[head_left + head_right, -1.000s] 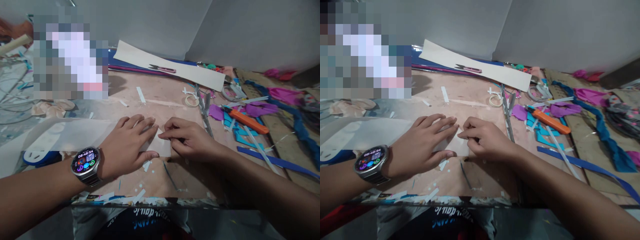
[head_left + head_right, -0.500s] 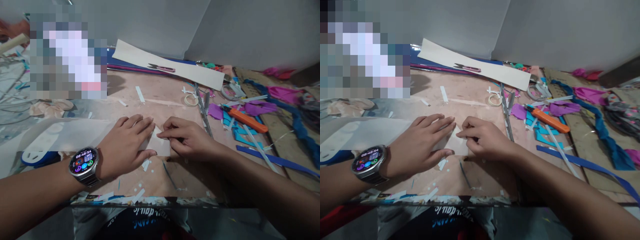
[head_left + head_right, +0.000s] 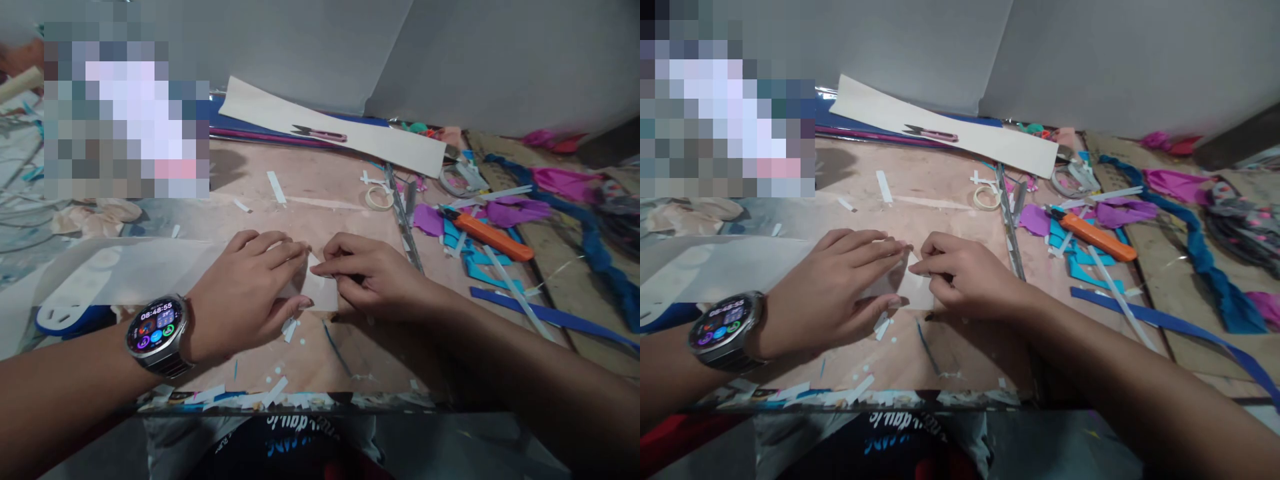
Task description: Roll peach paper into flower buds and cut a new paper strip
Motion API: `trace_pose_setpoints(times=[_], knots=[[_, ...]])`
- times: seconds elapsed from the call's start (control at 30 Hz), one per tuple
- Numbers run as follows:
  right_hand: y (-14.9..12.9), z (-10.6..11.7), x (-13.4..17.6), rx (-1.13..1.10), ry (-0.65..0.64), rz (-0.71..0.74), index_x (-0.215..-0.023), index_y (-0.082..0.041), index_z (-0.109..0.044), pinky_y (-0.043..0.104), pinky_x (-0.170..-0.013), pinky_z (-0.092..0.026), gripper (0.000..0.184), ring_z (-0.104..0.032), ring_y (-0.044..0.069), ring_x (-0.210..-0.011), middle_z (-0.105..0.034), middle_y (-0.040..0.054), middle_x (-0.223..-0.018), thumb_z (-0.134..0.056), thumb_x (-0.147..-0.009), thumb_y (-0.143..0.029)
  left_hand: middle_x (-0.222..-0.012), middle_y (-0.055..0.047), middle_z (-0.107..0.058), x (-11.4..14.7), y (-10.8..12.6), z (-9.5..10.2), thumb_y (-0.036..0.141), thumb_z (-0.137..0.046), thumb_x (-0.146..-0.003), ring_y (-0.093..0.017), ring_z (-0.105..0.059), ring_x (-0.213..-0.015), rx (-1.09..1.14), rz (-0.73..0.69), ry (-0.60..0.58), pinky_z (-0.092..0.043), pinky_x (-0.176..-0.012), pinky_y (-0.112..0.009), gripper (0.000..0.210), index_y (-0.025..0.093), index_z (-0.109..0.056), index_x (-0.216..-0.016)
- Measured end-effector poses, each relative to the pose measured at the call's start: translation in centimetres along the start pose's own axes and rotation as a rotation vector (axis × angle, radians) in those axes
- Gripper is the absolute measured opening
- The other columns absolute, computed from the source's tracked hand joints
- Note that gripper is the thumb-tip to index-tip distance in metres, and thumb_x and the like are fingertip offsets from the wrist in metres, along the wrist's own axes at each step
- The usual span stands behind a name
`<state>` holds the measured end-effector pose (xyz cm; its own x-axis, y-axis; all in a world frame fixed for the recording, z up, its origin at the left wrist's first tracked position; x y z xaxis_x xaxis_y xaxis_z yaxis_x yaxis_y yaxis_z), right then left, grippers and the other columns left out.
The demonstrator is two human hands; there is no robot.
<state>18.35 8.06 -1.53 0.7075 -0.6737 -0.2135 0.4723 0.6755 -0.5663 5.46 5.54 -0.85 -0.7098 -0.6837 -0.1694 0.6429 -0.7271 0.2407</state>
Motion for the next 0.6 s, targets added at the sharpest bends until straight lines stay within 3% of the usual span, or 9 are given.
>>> trace_pose_setpoints(times=[0.17, 0.6], knots=[[-0.1, 0.0, 0.0, -0.002, -0.011, 0.005, -0.110, -0.022, -0.080, 0.034, -0.085, -0.056, 0.042, -0.069, 0.019, -0.094, -0.070, 0.0073, -0.107, -0.053, -0.083, -0.004, -0.149, -0.013, -0.062, 0.2, 0.6, -0.2, 0.044, -0.053, -0.103, -0.033, -0.053, -0.139, 0.040, -0.091, -0.006, -0.041, -0.111, -0.051, 0.052, 0.014, -0.057, -0.144], [-0.5, 0.2, -0.2, 0.012, -0.005, 0.022, -0.108, -0.022, -0.080, 0.034, -0.084, -0.056, 0.039, -0.070, 0.020, -0.093, -0.070, 0.0073, -0.107, -0.053, -0.085, -0.006, -0.154, -0.013, -0.057, 0.1, 0.4, -1.0, 0.048, -0.055, -0.101, -0.035, -0.047, -0.144, 0.040, -0.036, -0.080, -0.038, -0.116, -0.053, 0.056, 0.013, -0.054, -0.145]])
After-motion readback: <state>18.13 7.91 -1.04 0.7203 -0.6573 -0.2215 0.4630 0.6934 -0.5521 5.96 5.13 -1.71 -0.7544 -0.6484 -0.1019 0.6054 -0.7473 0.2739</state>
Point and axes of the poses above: each hand's wrist, its own x-axis away from the middle knuckle, its own z-axis out of the back of the hand, y = z × x, the point moved 9 cm from there along -x, towards the middle knuckle
